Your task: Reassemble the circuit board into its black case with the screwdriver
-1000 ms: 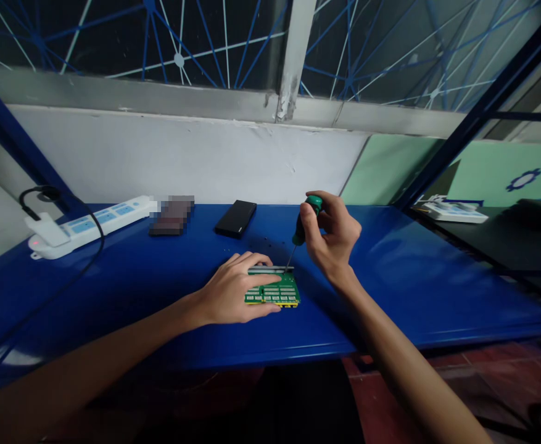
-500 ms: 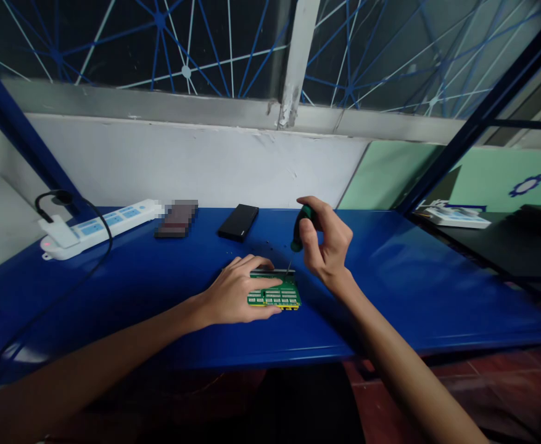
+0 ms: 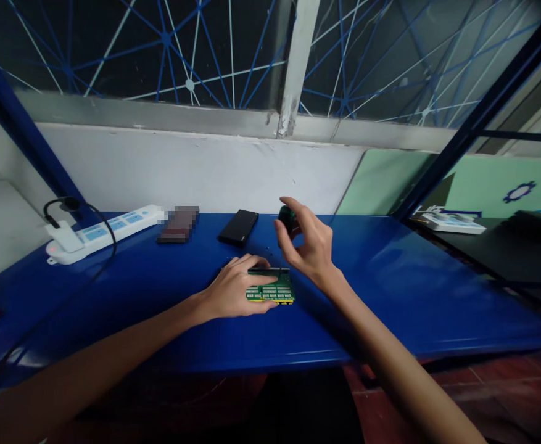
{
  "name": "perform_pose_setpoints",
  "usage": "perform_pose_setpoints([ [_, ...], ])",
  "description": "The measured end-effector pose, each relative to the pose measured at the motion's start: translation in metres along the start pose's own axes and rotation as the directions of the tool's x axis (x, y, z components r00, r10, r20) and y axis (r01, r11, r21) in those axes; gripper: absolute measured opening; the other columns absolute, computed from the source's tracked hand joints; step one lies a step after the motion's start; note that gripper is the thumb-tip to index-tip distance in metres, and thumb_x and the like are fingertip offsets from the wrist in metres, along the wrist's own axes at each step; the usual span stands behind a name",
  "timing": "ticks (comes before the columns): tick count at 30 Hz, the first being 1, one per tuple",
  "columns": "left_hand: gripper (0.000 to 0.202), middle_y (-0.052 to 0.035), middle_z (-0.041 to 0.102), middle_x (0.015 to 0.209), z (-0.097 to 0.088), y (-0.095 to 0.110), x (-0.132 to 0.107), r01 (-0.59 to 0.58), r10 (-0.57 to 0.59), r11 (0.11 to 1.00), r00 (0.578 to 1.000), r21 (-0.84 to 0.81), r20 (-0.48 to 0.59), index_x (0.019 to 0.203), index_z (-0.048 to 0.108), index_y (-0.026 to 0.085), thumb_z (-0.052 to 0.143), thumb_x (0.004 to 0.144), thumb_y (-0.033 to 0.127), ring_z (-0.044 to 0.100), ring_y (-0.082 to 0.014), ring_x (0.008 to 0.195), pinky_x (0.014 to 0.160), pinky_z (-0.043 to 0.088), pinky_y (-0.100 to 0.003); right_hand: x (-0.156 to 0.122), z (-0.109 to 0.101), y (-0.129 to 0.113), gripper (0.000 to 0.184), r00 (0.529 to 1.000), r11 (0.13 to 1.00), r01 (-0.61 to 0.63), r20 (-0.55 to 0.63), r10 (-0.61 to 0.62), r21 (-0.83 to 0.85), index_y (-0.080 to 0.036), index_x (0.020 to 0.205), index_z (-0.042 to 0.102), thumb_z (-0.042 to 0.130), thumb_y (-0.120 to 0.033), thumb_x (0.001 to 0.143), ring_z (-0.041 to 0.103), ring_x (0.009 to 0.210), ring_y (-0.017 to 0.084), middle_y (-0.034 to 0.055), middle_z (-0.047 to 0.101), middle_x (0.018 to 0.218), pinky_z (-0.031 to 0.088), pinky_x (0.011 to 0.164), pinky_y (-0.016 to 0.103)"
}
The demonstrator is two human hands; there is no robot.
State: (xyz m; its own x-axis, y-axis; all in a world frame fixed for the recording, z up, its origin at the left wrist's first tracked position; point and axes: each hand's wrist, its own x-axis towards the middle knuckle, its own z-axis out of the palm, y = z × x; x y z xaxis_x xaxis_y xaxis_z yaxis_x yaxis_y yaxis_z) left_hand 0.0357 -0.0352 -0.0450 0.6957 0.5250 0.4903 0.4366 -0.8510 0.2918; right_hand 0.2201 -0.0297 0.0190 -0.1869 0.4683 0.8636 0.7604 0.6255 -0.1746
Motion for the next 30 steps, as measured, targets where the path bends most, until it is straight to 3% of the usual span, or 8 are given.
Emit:
perform_pose_setpoints([
  [5, 0.041, -0.0098, 0.059, 0.118, 0.000, 0.000, 0.001, -0.002, 0.002, 1.000, 1.000, -0.002, 0.009, 0.114, 0.068, 0.028, 0.070, 0.076, 0.045, 0.058, -0.0264, 0.105, 0.090, 0.045, -0.046, 0.012, 0.009, 0.006, 0.034, 0.999, 0.986, 0.016, 0.048, -0.008, -0.163, -0.020, 0.112, 0.059, 0.052, -0.041, 0.087, 0.057, 0.066, 0.016, 0.0067, 0.065, 0.088, 0.041, 0.055, 0.029],
  [9, 0.041, -0.0100, 0.058, 0.118, 0.000, -0.001, 0.001, -0.006, 0.006, 1.000, 1.000, 0.000, 0.025, 0.113, 0.068, 0.027, 0.069, 0.077, 0.046, 0.058, -0.0263, 0.104, 0.089, 0.045, -0.046, 0.009, 0.011, 0.009, 0.036, 0.998, 0.996, -0.012, 0.062, 0.018, -0.086, -0.018, 0.123, 0.052, 0.041, -0.032, 0.092, 0.059, 0.065, 0.015, 0.0072, 0.066, 0.095, 0.045, 0.059, 0.029],
  [14, 0.043, -0.0091, 0.058, 0.119, -0.002, -0.001, 0.002, -0.014, 0.013, 1.000, 0.999, 0.015, 0.033, 0.116, 0.066, 0.028, 0.069, 0.077, 0.046, 0.057, -0.0264, 0.104, 0.088, 0.045, -0.047, -0.001, 0.005, 0.008, 0.039, 0.998, 0.993, -0.060, -0.015, 0.059, -0.100, -0.021, 0.121, 0.053, 0.053, -0.038, 0.086, 0.059, 0.068, 0.017, 0.0073, 0.065, 0.093, 0.046, 0.061, 0.031],
  [18, 0.043, -0.0104, 0.058, 0.120, -0.002, -0.001, 0.001, -0.030, 0.029, 0.999, 0.999, 0.030, 0.030, 0.116, 0.066, 0.025, 0.067, 0.079, 0.047, 0.057, -0.0268, 0.105, 0.088, 0.044, -0.048, -0.004, 0.001, 0.009, 0.039, 0.998, 0.997, -0.069, 0.002, 0.070, -0.028, -0.019, 0.126, 0.050, 0.046, -0.031, 0.089, 0.059, 0.066, 0.016, 0.0080, 0.064, 0.098, 0.048, 0.063, 0.032],
  [22, 0.044, -0.0118, 0.057, 0.122, -0.002, -0.001, 0.000, -0.046, 0.045, 0.998, 0.999, 0.037, 0.018, 0.115, 0.066, 0.022, 0.066, 0.080, 0.049, 0.056, -0.0274, 0.109, 0.091, 0.043, -0.048, -0.006, 0.002, 0.012, 0.043, 0.991, 0.993, -0.116, -0.065, 0.116, 0.005, -0.023, 0.131, 0.046, 0.049, -0.032, 0.089, 0.056, 0.060, 0.014, 0.0048, 0.064, 0.092, 0.049, 0.063, 0.031],
  [26, 0.048, -0.0128, 0.055, 0.126, -0.004, 0.000, 0.001, -0.099, 0.101, 0.994, 0.995, 0.043, -0.025, 0.118, 0.063, 0.023, 0.067, 0.079, 0.049, 0.053, -0.0289, 0.114, 0.091, 0.043, -0.049, -0.006, 0.001, 0.015, 0.038, 0.995, 0.996, -0.077, -0.064, 0.074, -0.038, -0.020, 0.121, 0.055, 0.054, -0.037, 0.087, 0.054, 0.061, 0.014, 0.0046, 0.061, 0.086, 0.048, 0.058, 0.029],
  [30, 0.049, -0.0116, 0.062, 0.117, -0.008, 0.003, 0.001, -0.139, 0.140, 0.990, 0.989, 0.029, -0.045, 0.118, 0.063, 0.021, 0.066, 0.080, 0.051, 0.056, -0.0267, 0.108, 0.090, 0.042, -0.046, -0.006, 0.000, 0.016, 0.038, 0.998, 0.999, -0.047, -0.053, 0.046, -0.016, -0.018, 0.129, 0.050, 0.042, -0.028, 0.093, 0.057, 0.069, 0.014, 0.0057, 0.063, 0.092, 0.048, 0.062, 0.028],
])
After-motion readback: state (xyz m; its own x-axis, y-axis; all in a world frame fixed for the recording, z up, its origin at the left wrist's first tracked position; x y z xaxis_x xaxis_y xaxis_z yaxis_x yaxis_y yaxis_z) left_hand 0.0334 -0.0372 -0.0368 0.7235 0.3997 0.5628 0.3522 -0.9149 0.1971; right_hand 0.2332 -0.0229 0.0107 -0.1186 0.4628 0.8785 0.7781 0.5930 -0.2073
